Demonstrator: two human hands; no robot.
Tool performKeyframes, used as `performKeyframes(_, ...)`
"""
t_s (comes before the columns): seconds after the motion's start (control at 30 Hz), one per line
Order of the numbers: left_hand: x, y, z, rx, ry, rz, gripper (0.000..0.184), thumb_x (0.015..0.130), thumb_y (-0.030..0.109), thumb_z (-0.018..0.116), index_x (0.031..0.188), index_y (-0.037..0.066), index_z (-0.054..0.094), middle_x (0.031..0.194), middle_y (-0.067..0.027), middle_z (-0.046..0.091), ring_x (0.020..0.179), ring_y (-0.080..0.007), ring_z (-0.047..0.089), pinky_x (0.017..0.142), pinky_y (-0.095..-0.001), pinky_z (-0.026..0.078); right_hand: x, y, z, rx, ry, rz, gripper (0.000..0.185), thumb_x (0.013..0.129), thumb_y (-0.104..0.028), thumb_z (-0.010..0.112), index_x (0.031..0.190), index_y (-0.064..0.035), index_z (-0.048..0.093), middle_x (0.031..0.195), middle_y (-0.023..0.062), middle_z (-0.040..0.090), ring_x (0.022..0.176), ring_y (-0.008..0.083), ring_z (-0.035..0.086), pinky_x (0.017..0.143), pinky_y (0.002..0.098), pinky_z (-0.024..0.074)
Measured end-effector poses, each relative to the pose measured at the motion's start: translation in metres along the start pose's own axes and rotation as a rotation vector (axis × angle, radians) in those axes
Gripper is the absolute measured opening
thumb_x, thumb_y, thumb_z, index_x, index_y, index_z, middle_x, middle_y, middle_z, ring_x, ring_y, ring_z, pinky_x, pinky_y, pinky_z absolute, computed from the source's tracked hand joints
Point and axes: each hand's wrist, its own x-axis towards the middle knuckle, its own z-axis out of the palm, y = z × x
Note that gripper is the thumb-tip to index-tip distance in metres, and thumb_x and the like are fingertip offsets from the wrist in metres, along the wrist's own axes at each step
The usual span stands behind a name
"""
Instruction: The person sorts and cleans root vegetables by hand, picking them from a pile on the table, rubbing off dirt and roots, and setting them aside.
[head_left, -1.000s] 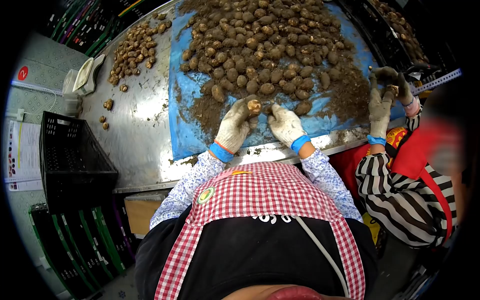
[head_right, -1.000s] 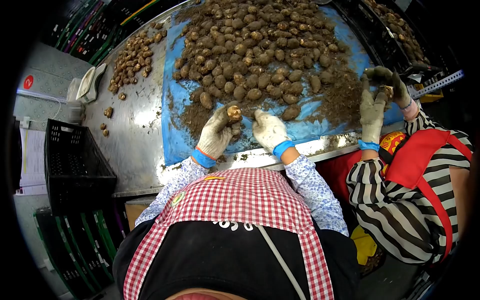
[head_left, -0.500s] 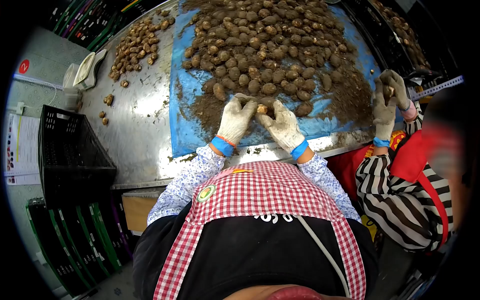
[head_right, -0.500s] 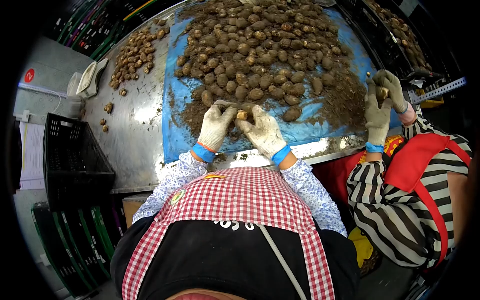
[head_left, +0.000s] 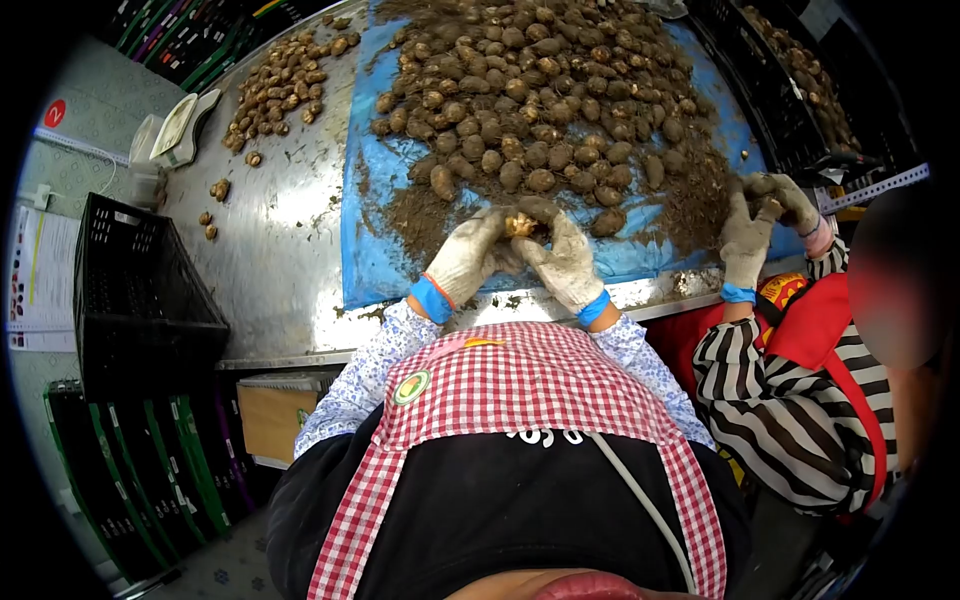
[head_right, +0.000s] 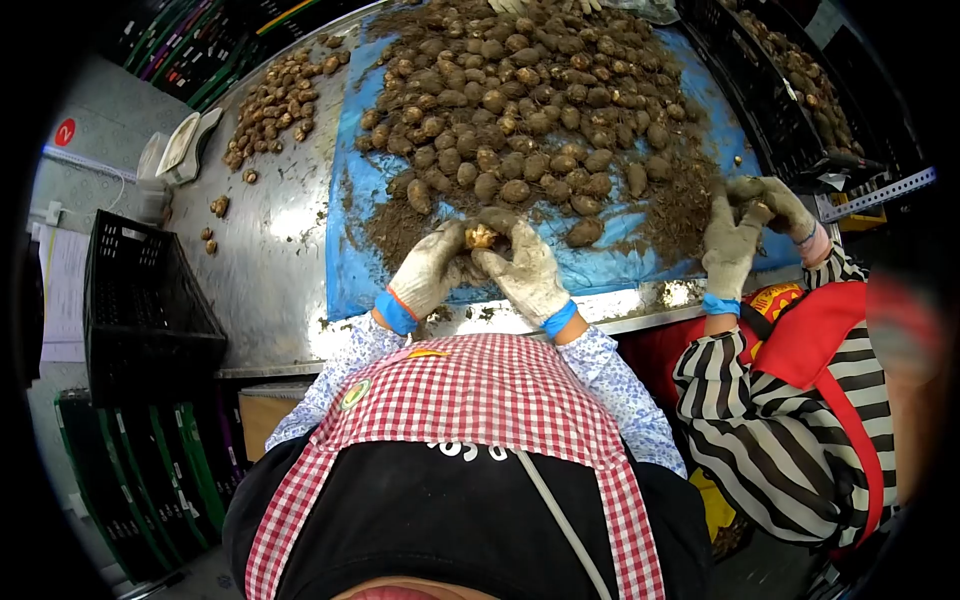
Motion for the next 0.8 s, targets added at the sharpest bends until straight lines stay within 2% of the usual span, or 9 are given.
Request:
performKeyframes(0.03, -0.005, 0.007, -0.003, 0.457, -0.021, 0.243, 0.037, 0.100, 0.024, 0.048, 0.126, -0.002, 0.049, 0.104, -0.0145, 0.063, 0.083, -0.0212, 0.066, 0.070, -0.0297, 0.057, 0.000, 0.000, 0.000, 0.027, -0.015, 0.045, 0.041, 0.088, -0.024, 0.063, 0.123, -0.0034, 0.053, 0.112, 0.0155, 0.063, 0.101, 0.0288, 0.062, 0.086, 0.0360, 0.0504)
performKeyframes(0.1, -0.006, 0.001, 0.003, -0.202, 0.098, -0.054, 0.037, 0.098, 0.024, 0.051, 0.125, -0.001, 0.051, 0.105, -0.0113, 0.063, 0.087, -0.0169, 0.065, 0.072, -0.0291, 0.056, 0.004, -0.016, -0.001, 0.079, -0.036, 0.132, 0.036, 0.091, -0.026, 0.059, 0.119, -0.0035, 0.055, 0.105, 0.0159, 0.065, 0.095, 0.0298, 0.064, 0.082, 0.0372, 0.0509)
performKeyframes(0.23, -0.008, 0.002, 0.010, 0.273, 0.250, 0.154, 0.031, 0.097, 0.021, 0.051, 0.120, 0.003, 0.057, 0.107, -0.0114, 0.063, 0.092, -0.0157, 0.062, 0.073, -0.0263, 0.052, 0.010, -0.019, 0.003, -0.213, 0.026, 0.169, 0.029, 0.096, -0.029, 0.050, 0.105, -0.0029, 0.060, 0.091, 0.0160, 0.065, 0.079, 0.0314, 0.065, 0.072, 0.0404, 0.0517)
performKeyframes(0.33, -0.019, 0.022, 0.023, 0.255, 0.223, 0.130, 0.031, 0.098, 0.020, 0.051, 0.121, 0.000, 0.057, 0.112, -0.0092, 0.063, 0.099, -0.0140, 0.058, 0.087, -0.0261, 0.047, 0.014, -0.026, 0.009, 0.153, 0.059, 0.605, 0.033, 0.097, -0.031, 0.047, 0.106, -0.0009, 0.058, 0.090, 0.0151, 0.066, 0.073, 0.0306, 0.064, 0.069, 0.0394, 0.0527)
performKeyframes(0.47, -0.022, 0.022, 0.010, 0.310, 0.273, 0.226, 0.030, 0.098, 0.019, 0.049, 0.119, -0.001, 0.057, 0.112, -0.0096, 0.063, 0.102, -0.0154, 0.058, 0.089, -0.0265, 0.047, 0.008, -0.039, 0.005, 0.355, 0.035, 0.845, 0.030, 0.098, -0.026, 0.047, 0.110, -0.0014, 0.059, 0.099, 0.0166, 0.065, 0.079, 0.0251, 0.064, 0.068, 0.0325, 0.0543)
performKeyframes(0.5, -0.022, 0.017, 0.007, 0.230, 0.344, 0.276, 0.025, 0.098, 0.016, 0.051, 0.116, 0.001, 0.058, 0.103, -0.0113, 0.065, 0.088, -0.0168, 0.061, 0.076, -0.0282, 0.051, 0.005, -0.028, 0.012, 0.338, 0.041, 0.616, 0.030, 0.096, -0.026, 0.050, 0.112, -0.0026, 0.059, 0.105, 0.0166, 0.064, 0.087, 0.0253, 0.063, 0.075, 0.0331, 0.0536)
performKeyframes(0.6, -0.035, 0.024, 0.000, 0.228, 0.343, 0.119, 0.024, 0.098, 0.017, 0.050, 0.113, 0.000, 0.058, 0.097, -0.0108, 0.065, 0.086, -0.0165, 0.062, 0.073, -0.0286, 0.051, 0.011, -0.046, 0.031, -0.146, 0.018, 0.021, 0.029, 0.093, -0.024, 0.053, 0.112, -0.0034, 0.059, 0.106, 0.0177, 0.064, 0.095, 0.0309, 0.062, 0.082, 0.0381, 0.0518)
performKeyframes(0.63, -0.037, 0.023, 0.001, 0.415, 0.399, 0.132, 0.023, 0.098, 0.016, 0.050, 0.111, 0.000, 0.058, 0.092, -0.0101, 0.065, 0.080, -0.0154, 0.061, 0.069, -0.0279, 0.050, 0.011, -0.056, 0.034, -0.188, -0.003, 0.022, 0.028, 0.093, -0.023, 0.053, 0.112, -0.0030, 0.059, 0.104, 0.0186, 0.063, 0.095, 0.0337, 0.062, 0.082, 0.0400, 0.0510)
performKeyframes(0.8, -0.043, 0.005, -0.013, 0.371, 0.474, 0.193, 0.019, 0.096, 0.011, 0.050, 0.109, 0.000, 0.059, 0.090, -0.0138, 0.063, 0.081, -0.0194, 0.061, 0.072, -0.0301, 0.050, 0.008, -0.068, 0.060, -0.034, -0.007, 0.194, 0.025, 0.094, -0.023, 0.049, 0.102, -0.0006, 0.058, 0.098, 0.0220, 0.060, 0.092, 0.0388, 0.060, 0.077, 0.0443, 0.0481)
